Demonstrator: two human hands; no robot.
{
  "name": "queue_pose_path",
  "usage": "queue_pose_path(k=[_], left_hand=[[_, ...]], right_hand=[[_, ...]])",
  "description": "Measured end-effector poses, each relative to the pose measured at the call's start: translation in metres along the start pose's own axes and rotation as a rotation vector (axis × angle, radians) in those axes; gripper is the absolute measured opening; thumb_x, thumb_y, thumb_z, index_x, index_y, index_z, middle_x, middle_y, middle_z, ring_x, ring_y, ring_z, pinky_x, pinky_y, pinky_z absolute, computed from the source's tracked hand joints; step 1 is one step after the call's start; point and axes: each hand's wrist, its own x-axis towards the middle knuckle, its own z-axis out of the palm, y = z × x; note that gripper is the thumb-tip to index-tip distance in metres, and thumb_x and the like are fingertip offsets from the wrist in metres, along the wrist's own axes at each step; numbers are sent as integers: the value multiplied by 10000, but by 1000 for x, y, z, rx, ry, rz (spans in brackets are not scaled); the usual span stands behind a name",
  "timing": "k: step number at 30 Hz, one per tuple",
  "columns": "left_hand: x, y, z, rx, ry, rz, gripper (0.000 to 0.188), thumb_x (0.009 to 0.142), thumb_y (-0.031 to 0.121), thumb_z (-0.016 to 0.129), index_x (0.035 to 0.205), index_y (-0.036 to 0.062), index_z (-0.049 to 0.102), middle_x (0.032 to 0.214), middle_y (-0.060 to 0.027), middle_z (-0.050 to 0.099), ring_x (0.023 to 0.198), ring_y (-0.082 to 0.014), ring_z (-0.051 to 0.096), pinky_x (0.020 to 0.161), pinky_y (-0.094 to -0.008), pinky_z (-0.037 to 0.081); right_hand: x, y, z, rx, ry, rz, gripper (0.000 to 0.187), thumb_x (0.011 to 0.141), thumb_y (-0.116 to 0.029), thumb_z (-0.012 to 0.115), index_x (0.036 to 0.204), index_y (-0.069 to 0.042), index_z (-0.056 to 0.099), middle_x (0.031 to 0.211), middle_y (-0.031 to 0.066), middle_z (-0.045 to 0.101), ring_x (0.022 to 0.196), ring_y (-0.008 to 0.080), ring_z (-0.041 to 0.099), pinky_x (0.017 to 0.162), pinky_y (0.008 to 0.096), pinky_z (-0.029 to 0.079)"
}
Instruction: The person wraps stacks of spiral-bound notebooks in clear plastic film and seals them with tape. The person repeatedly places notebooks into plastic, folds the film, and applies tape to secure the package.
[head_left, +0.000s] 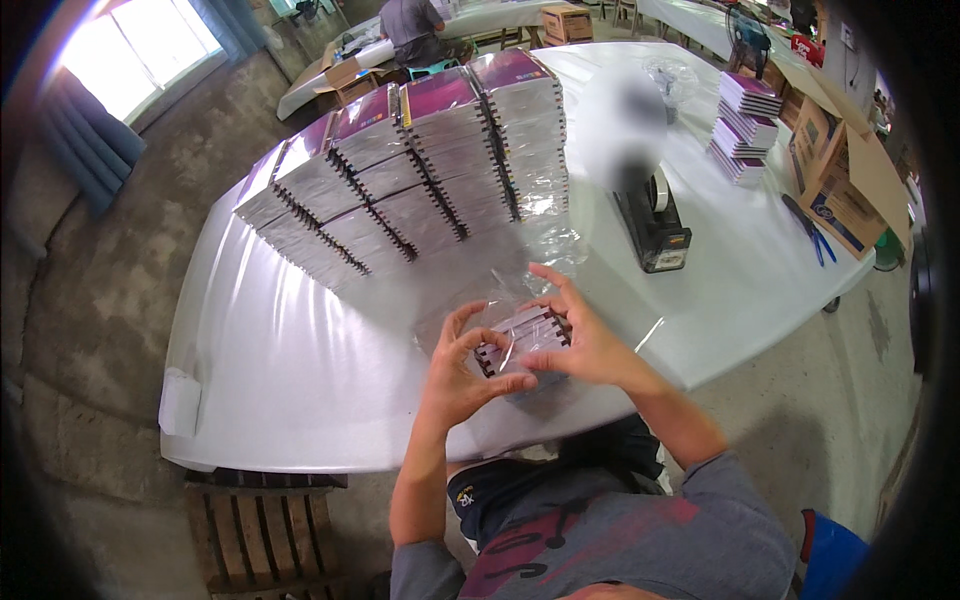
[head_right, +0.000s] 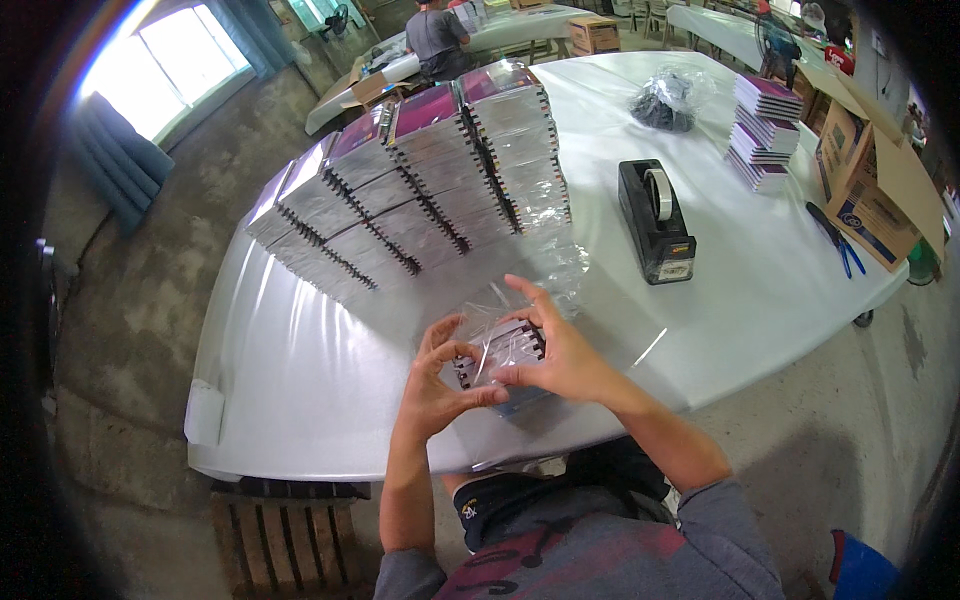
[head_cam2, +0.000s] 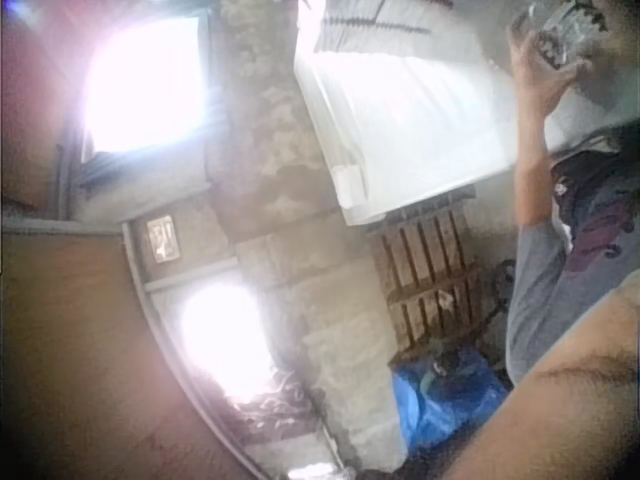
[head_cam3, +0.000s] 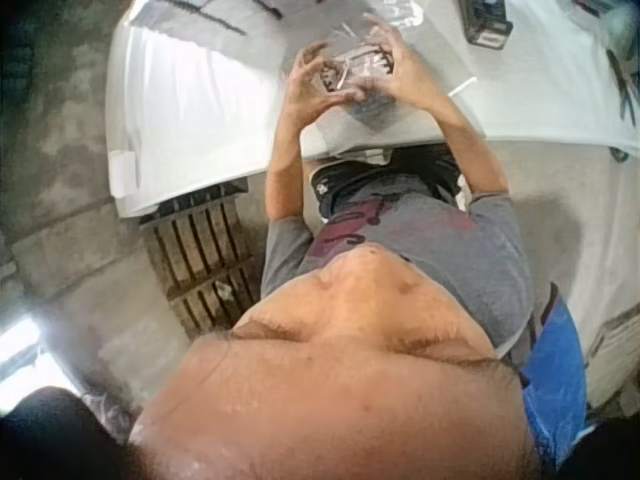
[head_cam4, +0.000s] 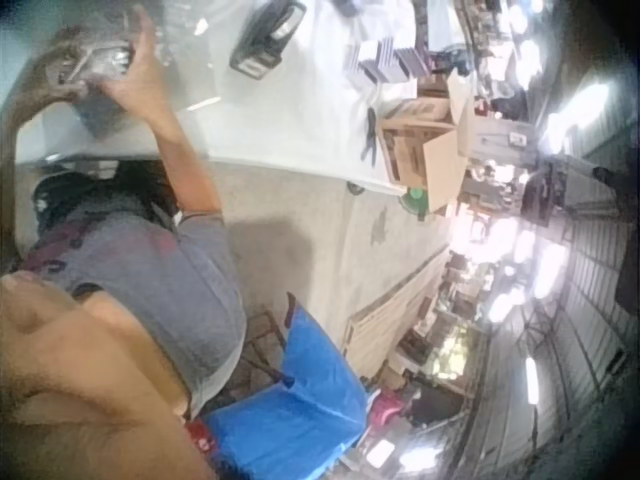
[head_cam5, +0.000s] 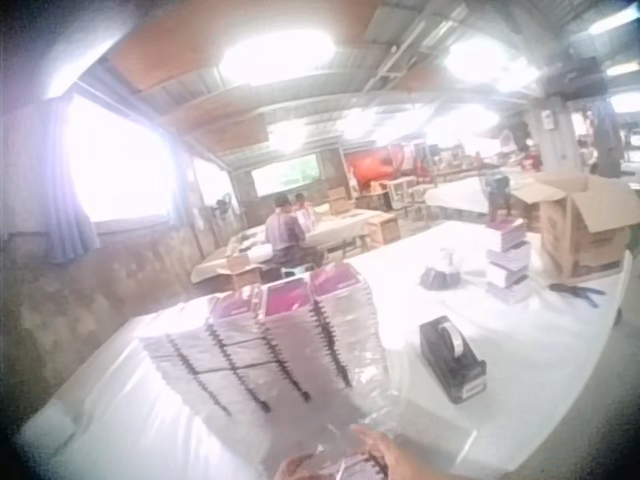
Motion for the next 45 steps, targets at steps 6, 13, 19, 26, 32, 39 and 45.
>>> queue_pose_path(k=[6,13,19,26,32,39,45], left_hand=[[3,-6,9,-193,147,-65,195,721,159,792,852,39,712,1050,-117,619,978,-196,599,793,-314,473],[8,-2,15,-480,250,-99,471,782,136,749,1209,52,569,815,-91,651,766,-121,624,670,-249,495],[13,-14,11,-714,65,-298,585,792,160,750,1279,-28,486,910,-111,675,798,-120,633,724,-244,505],[12,-21,12,-641,3,-383,280,799,172,745,948,-57,685,821,-75,685,737,-100,622,678,-227,504],[3,-17,18,-621,33,-386,198,805,149,732,885,-30,701,765,-49,676,684,-73,583,607,-210,464],[8,2,16,-171,220,-122,104,730,115,746,788,50,690,803,-5,681,793,-108,591,755,-289,416],[1,26,20,375,324,61,321,691,90,699,995,120,601,872,24,672,1055,-190,545,891,-455,247]], right_hand=[[11,-8,2,14,28,64,915,734,-56,768,1449,-119,201,972,106,626,909,140,596,837,269,456],[24,-3,-6,-80,-12,85,869,713,1,751,1428,-84,265,831,36,629,821,110,593,773,251,450],[30,-11,-3,132,0,311,819,703,15,723,1405,-73,311,825,24,598,844,112,586,801,259,442],[35,-15,-8,264,-45,513,754,716,15,701,1379,-61,350,811,-2,558,819,112,568,785,253,439],[25,-11,-7,231,-42,459,704,749,-22,721,1368,-46,386,813,-19,561,792,80,549,743,220,432],[34,-11,-16,73,-173,391,480,771,-54,734,1212,-22,550,849,-7,600,824,69,562,750,219,445],[33,-26,-18,-391,-240,166,248,736,-91,764,959,-41,667,1027,46,642,945,147,597,835,271,457]])
